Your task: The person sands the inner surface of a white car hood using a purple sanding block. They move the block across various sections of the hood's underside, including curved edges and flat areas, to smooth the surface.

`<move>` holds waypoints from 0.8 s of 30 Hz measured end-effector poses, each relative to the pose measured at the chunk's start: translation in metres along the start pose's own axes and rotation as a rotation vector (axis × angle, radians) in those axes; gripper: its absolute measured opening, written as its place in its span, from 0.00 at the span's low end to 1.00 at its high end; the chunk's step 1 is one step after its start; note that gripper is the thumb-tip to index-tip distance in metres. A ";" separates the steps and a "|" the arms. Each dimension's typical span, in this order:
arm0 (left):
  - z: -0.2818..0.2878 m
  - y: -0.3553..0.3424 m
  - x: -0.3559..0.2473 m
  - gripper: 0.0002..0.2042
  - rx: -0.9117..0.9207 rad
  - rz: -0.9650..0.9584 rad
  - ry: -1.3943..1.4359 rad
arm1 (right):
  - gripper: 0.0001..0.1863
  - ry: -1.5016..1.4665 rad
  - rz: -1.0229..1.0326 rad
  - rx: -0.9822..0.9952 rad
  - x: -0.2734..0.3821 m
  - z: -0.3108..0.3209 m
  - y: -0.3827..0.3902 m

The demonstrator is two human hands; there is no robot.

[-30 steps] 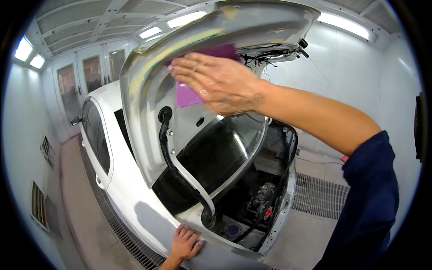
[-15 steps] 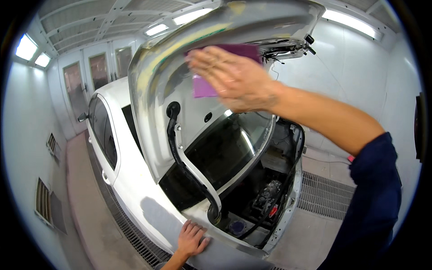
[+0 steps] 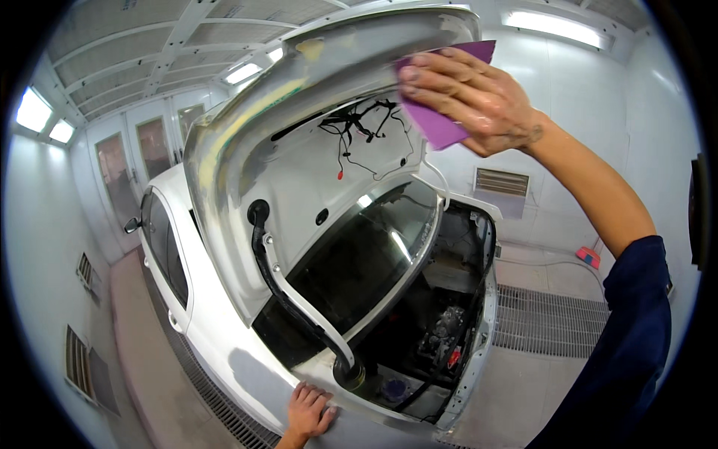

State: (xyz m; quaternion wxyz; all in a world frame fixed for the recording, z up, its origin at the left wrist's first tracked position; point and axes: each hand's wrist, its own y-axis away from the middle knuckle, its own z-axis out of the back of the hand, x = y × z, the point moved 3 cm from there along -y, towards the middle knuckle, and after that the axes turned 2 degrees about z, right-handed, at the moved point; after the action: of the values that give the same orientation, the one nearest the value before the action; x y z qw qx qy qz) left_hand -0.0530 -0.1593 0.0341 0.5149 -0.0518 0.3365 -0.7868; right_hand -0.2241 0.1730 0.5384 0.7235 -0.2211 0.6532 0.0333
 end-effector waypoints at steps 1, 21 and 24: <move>-0.002 0.000 0.001 0.17 -0.006 0.007 0.001 | 0.33 0.014 -0.006 -0.019 -0.004 -0.003 0.009; 0.023 0.003 -0.040 0.18 0.059 0.101 0.094 | 0.33 -0.012 -0.045 -0.127 0.070 -0.061 -0.094; 0.027 0.009 -0.038 0.19 0.046 0.109 0.060 | 0.33 -0.042 -0.106 -0.197 0.066 -0.059 -0.089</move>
State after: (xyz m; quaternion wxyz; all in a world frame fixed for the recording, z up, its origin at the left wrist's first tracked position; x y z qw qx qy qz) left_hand -0.0168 -0.1421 0.0593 0.5478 0.0024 0.3358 -0.7662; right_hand -0.2396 0.0550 0.4969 0.7125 -0.3246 0.6187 0.0638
